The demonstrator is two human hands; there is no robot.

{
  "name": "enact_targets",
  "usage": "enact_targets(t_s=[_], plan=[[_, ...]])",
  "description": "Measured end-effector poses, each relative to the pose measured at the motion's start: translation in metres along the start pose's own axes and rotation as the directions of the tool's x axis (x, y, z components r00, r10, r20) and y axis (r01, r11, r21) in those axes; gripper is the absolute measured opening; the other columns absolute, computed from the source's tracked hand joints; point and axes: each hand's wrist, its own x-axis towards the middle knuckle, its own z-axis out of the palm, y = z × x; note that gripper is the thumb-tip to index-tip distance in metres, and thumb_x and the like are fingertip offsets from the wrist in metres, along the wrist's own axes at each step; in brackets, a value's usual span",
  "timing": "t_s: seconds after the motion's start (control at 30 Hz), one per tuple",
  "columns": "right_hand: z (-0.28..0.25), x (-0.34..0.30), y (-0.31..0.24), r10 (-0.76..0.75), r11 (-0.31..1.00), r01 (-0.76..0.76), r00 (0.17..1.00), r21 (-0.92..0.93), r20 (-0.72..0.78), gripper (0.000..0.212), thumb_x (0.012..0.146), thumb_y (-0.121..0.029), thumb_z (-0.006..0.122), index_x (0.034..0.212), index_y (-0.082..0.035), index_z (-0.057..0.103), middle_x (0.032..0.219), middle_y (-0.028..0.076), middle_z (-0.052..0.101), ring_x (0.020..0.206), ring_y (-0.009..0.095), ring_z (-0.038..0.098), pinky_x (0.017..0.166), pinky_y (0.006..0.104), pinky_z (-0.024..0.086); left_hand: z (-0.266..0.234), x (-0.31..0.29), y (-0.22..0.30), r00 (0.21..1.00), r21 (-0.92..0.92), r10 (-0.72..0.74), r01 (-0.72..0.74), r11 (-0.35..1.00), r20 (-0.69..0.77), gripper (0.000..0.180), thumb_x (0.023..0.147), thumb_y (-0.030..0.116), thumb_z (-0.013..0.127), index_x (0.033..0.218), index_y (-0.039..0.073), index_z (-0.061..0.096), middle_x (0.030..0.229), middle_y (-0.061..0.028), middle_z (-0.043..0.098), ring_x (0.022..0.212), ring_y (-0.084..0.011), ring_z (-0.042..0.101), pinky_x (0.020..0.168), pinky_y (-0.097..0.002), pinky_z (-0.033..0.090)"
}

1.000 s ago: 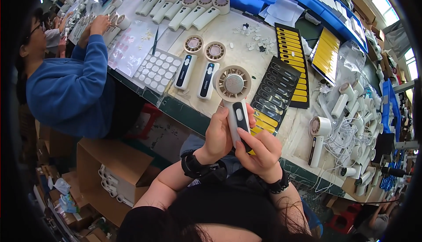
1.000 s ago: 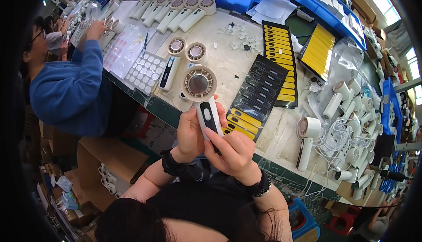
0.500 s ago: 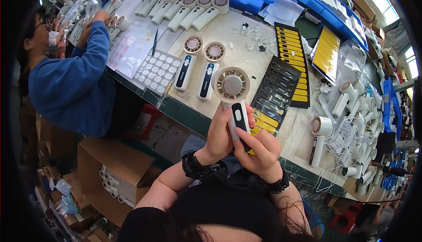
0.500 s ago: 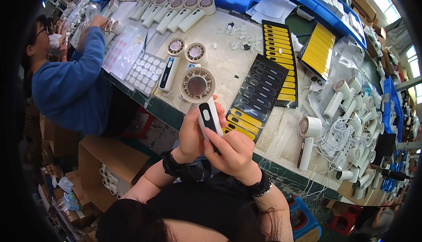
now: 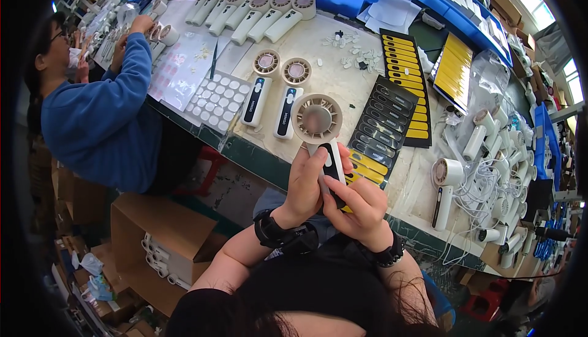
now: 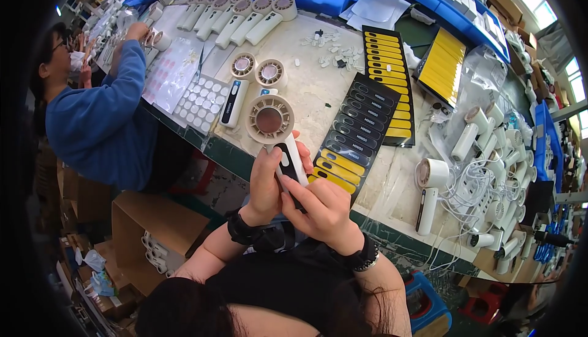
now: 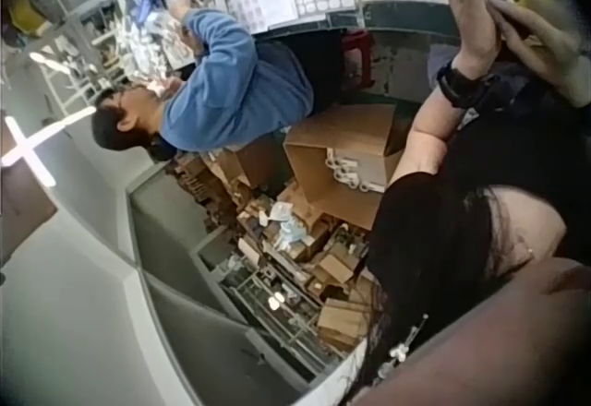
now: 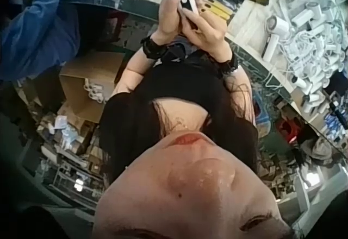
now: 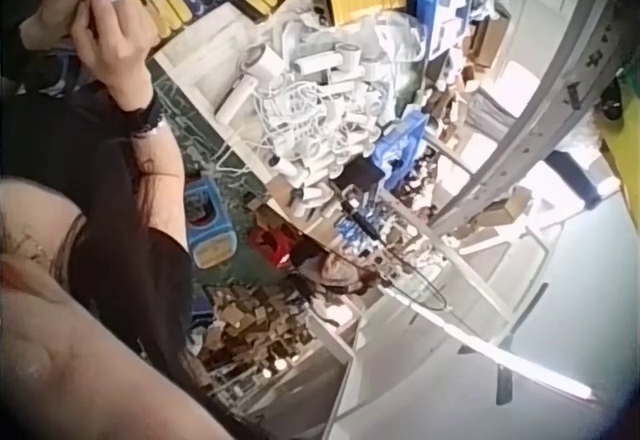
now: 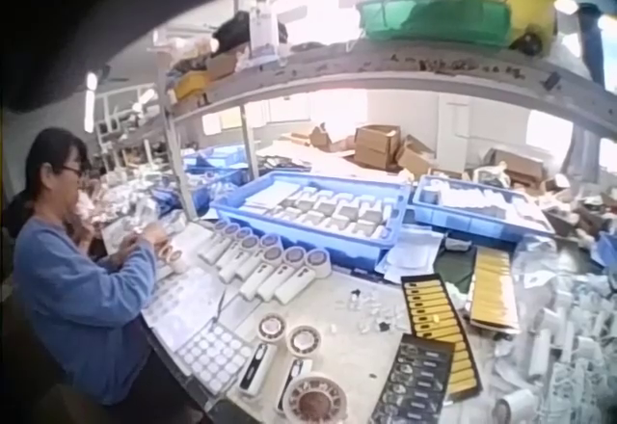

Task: The person tests a handheld fan by pressing its button, peels a sticker from a sheet, and applies it to the fan. They then peel a label from a strip, press it onto the fan handle, and place the fan onto the table.

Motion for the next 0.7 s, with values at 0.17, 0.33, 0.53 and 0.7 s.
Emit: enact_targets(t_s=[0.17,0.33,0.53,0.7], plan=[[0.0,0.0,-0.001,0.015,1.0,-0.015,1.0,0.019,0.013,0.034,0.063,0.0,0.072,0.096,-0.004,0.068,0.058,0.003,0.046,0.046,0.015,0.045,0.043,0.027,0.035,0.003,-0.001,0.003,0.999,0.05,-0.021,0.023,0.998,-0.038,0.045,0.092,0.032,0.04,0.122,-0.002,0.039,0.094,-0.0112,0.057,0.081,-0.0164,0.057,0.075,-0.0296,0.048],[-0.004,0.001,-0.004,0.043,0.999,-0.046,0.992,0.023,0.115,0.036,0.064,-0.001,0.074,0.099,-0.003,0.067,0.063,0.004,0.051,0.051,0.016,0.049,0.046,0.0275,0.04,-0.004,-0.001,0.005,0.999,0.031,-0.012,0.013,0.999,-0.033,0.04,0.093,0.024,0.041,0.123,-0.003,0.04,0.097,-0.0121,0.059,0.083,-0.0174,0.06,0.076,-0.0299,0.05],[-0.006,-0.004,-0.006,0.044,0.993,-0.061,0.985,0.102,0.165,0.039,0.066,-0.005,0.075,0.103,-0.002,0.065,0.073,0.006,0.056,0.058,0.019,0.054,0.051,0.0287,0.044,-0.015,0.003,0.007,0.999,-0.004,0.021,-0.021,1.0,0.035,0.035,0.093,0.014,0.042,0.124,-0.003,0.04,0.099,-0.0137,0.06,0.087,-0.0191,0.062,0.077,-0.0313,0.051],[-0.008,-0.009,-0.004,0.027,0.988,-0.052,0.984,0.144,0.175,0.041,0.064,-0.002,0.077,0.103,-0.002,0.066,0.077,0.008,0.059,0.063,0.019,0.057,0.055,0.0279,0.046,-0.017,0.003,0.008,0.997,0.029,0.025,-0.027,0.999,0.067,0.037,0.092,0.012,0.043,0.125,-0.003,0.038,0.098,-0.014,0.06,0.089,-0.0197,0.062,0.078,-0.0316,0.051]])
